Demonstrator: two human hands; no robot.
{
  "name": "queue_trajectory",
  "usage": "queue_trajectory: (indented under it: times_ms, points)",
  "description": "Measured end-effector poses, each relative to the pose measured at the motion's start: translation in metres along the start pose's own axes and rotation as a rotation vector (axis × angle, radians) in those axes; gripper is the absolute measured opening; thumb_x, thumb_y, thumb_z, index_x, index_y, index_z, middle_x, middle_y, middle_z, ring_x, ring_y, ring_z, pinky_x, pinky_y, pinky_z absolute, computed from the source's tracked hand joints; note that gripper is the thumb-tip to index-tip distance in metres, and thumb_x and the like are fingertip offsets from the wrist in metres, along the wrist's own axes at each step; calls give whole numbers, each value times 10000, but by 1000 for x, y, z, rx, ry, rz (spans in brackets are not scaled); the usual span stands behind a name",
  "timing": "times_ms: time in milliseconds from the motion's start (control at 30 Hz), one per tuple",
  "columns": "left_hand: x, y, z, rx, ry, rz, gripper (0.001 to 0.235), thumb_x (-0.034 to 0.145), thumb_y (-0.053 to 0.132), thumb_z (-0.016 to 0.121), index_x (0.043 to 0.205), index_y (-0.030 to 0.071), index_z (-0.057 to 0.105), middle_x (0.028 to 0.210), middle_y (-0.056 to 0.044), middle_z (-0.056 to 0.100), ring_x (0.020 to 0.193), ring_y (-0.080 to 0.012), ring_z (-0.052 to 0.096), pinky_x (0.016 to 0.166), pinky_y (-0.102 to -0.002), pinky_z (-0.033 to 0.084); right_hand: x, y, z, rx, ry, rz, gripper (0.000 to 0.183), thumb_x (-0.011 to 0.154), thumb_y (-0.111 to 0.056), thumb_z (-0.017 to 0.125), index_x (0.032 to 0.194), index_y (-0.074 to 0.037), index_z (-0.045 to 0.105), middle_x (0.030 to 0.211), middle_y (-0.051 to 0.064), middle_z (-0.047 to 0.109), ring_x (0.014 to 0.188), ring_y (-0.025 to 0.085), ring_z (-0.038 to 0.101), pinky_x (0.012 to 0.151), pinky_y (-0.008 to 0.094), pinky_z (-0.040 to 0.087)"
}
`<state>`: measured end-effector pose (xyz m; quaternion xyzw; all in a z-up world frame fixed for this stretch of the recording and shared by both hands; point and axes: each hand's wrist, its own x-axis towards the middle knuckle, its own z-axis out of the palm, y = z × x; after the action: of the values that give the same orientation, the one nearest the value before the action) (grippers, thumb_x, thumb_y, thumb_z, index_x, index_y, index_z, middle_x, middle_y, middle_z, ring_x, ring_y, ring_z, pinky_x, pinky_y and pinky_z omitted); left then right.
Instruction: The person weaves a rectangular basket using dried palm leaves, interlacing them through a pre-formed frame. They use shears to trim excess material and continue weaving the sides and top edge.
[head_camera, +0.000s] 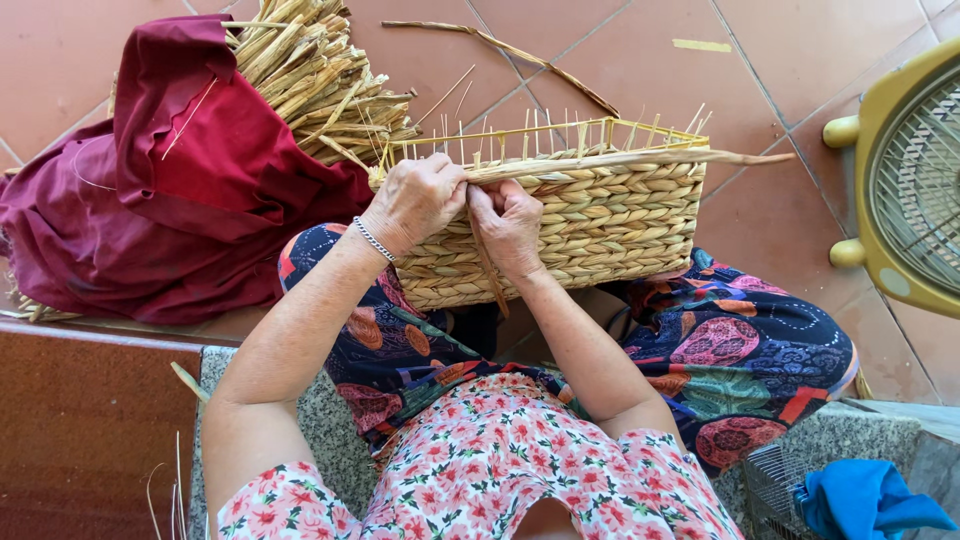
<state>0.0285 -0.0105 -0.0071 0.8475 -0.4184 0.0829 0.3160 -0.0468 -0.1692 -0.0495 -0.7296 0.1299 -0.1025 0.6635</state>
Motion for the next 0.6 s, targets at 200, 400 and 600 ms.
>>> queue_trajectory:
  times_ms: [200, 400, 600]
  points:
    - [6, -6, 14, 27, 20, -44, 85, 910, 88, 673, 856, 41, 628, 826, -124, 638, 744, -313, 683, 688, -401, 576, -1, -2, 6, 100, 19, 37, 49, 954, -52, 706, 985, -15, 699, 736, -98, 599, 658, -31, 489, 580, 181, 413]
    - [4, 7, -1, -223, 10, -227, 188, 881, 85, 729, 1030, 9, 643, 883, -123, 650, 715, -275, 683, 677, -386, 557, -22, -13, -5, 186, -116, 372, 183, 1011, -172, 688, 900, -28, 712, 625, -33, 592, 511, 41, 487, 453, 230, 366]
    - [0, 9, -26, -402, -3, -199, 189, 882, 22, 750, 1028, 30, 631, 1019, -124, 631, 795, -259, 685, 724, -357, 558, -36, -61, -28, -524, -28, -678, 115, 958, -170, 748, 1012, -86, 692, 942, 34, 653, 839, 166, 622, 728, 318, 503]
